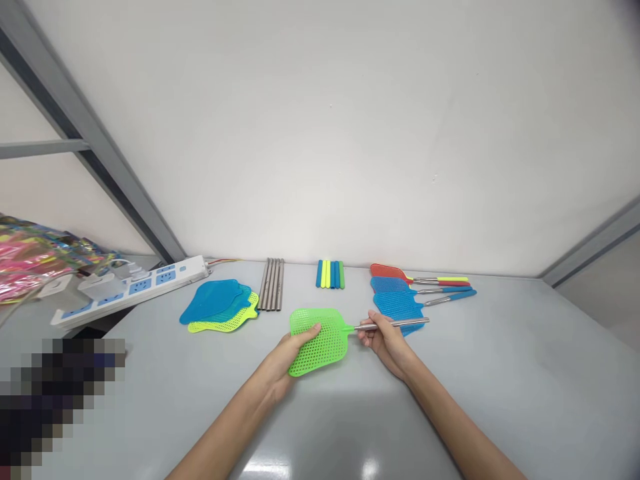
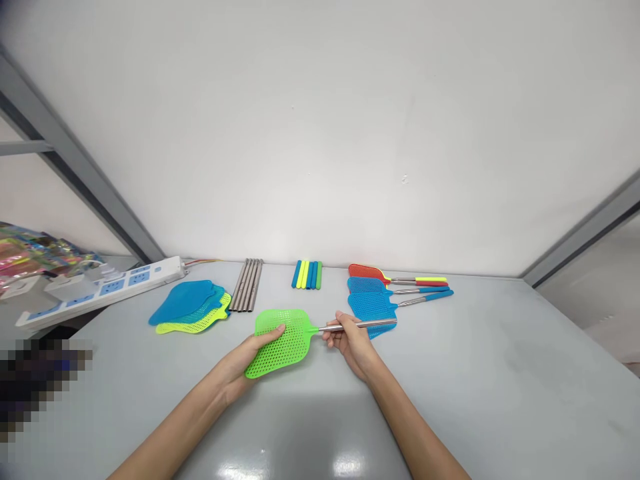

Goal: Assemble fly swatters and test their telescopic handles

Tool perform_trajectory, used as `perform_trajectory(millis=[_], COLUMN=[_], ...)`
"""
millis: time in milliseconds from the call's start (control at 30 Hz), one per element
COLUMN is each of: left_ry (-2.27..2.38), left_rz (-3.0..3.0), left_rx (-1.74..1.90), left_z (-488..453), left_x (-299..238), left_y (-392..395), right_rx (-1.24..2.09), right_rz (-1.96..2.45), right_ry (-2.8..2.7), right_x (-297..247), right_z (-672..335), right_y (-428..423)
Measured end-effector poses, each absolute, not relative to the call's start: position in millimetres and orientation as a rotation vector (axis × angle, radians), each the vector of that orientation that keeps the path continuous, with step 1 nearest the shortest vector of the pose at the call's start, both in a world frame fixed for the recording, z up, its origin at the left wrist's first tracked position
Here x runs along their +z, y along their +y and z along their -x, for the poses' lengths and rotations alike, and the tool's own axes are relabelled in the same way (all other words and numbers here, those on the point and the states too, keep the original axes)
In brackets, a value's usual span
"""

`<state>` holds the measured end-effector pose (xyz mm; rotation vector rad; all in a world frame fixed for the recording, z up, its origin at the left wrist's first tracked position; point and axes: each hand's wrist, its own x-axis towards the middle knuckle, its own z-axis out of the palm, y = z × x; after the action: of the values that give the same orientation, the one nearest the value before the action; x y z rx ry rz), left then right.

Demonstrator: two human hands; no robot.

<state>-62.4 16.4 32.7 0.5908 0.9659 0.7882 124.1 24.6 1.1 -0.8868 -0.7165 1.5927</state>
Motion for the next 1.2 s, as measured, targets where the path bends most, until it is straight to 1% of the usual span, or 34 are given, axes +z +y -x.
perform_trajectory(millis=[333,700,867,1200], left_ry=[0.993,1.024,1.052,1.003], left_rz=[-0.574,-0.473,-0.427,-0.586], left_rx=[0.780,0.806,0.887,0.919], left_z=[58,55,59,70], left_x=[33,35,37,41], left_y=[12,14,19,23], right_rx=[1.576,1.513,1.521,1.562], right_rz=[0.869,0.915,0.916,0.844], right_ry=[-0.750,-0.647,-0.601,-0.632], right_x=[-2,1,1,0], right_z=[-124,-120,-120,-122], right_y=[24,24,25,24])
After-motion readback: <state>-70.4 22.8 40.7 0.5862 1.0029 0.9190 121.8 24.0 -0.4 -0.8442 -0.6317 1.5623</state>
